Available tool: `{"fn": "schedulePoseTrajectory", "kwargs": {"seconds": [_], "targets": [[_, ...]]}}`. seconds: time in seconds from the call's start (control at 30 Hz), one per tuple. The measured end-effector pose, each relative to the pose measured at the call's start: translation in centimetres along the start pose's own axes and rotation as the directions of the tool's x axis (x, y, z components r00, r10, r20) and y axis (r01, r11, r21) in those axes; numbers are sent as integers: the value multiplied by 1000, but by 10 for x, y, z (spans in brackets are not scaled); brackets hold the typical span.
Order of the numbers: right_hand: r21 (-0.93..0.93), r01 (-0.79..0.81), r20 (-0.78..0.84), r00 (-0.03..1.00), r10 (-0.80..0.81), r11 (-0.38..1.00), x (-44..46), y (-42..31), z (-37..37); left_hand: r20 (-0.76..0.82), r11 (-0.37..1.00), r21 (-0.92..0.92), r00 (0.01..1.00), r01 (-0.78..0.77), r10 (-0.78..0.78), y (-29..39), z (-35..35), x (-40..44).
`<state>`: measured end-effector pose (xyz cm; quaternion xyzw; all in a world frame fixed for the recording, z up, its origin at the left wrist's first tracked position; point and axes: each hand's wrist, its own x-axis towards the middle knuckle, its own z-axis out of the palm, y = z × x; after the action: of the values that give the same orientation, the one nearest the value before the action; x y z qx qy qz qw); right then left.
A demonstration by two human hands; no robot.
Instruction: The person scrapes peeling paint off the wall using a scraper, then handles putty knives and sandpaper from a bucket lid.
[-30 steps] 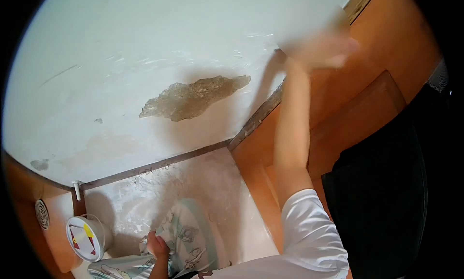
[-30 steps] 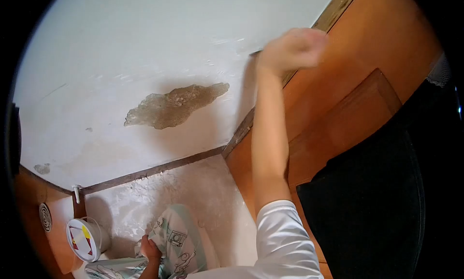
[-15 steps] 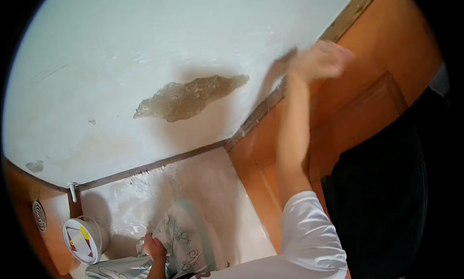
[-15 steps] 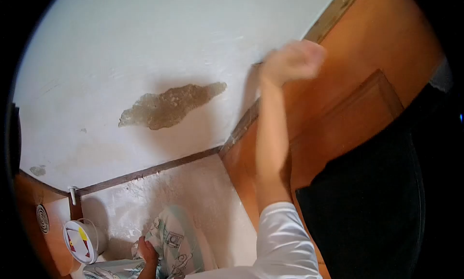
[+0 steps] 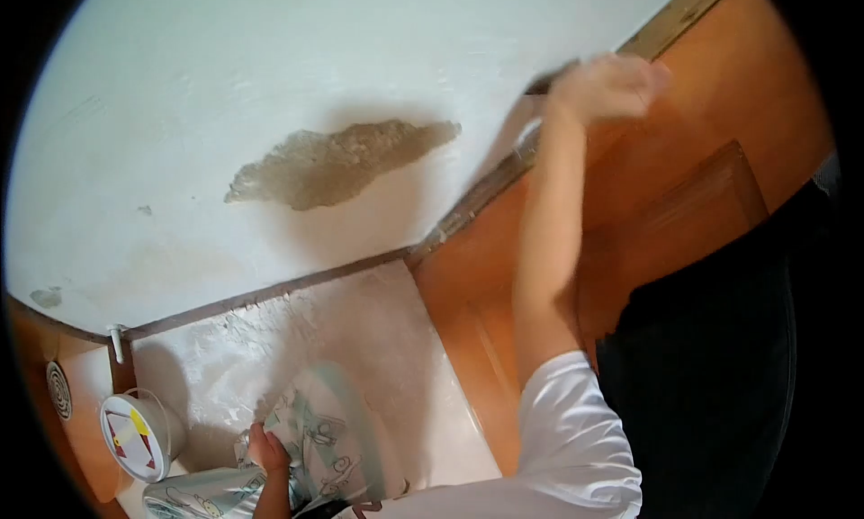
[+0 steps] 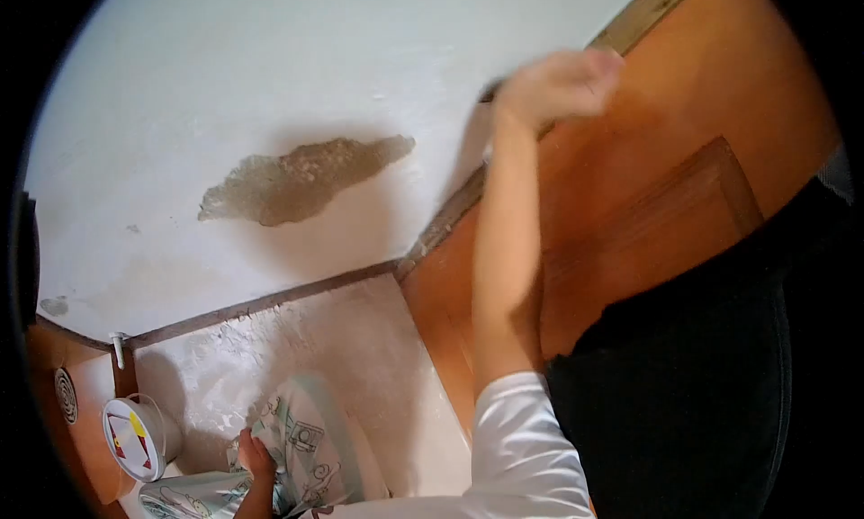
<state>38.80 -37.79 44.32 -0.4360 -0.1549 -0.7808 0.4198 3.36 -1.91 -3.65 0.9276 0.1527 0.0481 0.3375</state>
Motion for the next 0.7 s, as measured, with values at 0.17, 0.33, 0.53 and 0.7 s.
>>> {"fn": "schedulePoseTrajectory", "kwargs": {"seconds": [0.17, 0.33, 0.53, 0.7], "targets": [[38, -87, -15, 996, 87, 996, 2, -8, -16, 18, 999, -7, 998, 52, -52, 6, -2, 4], [127, -143, -50, 987, 150, 982, 10, -23, -17, 10, 1000, 0, 1000, 23, -23, -2, 1, 3], [80, 40, -80, 996, -34, 996, 19, -13, -7, 18, 999, -16, 999, 48, -48, 2, 0, 5], [-33, 99, 18, 995, -99, 995, 16, 2, -11, 61, 997, 11, 995, 76, -76, 1, -5, 4]]}}
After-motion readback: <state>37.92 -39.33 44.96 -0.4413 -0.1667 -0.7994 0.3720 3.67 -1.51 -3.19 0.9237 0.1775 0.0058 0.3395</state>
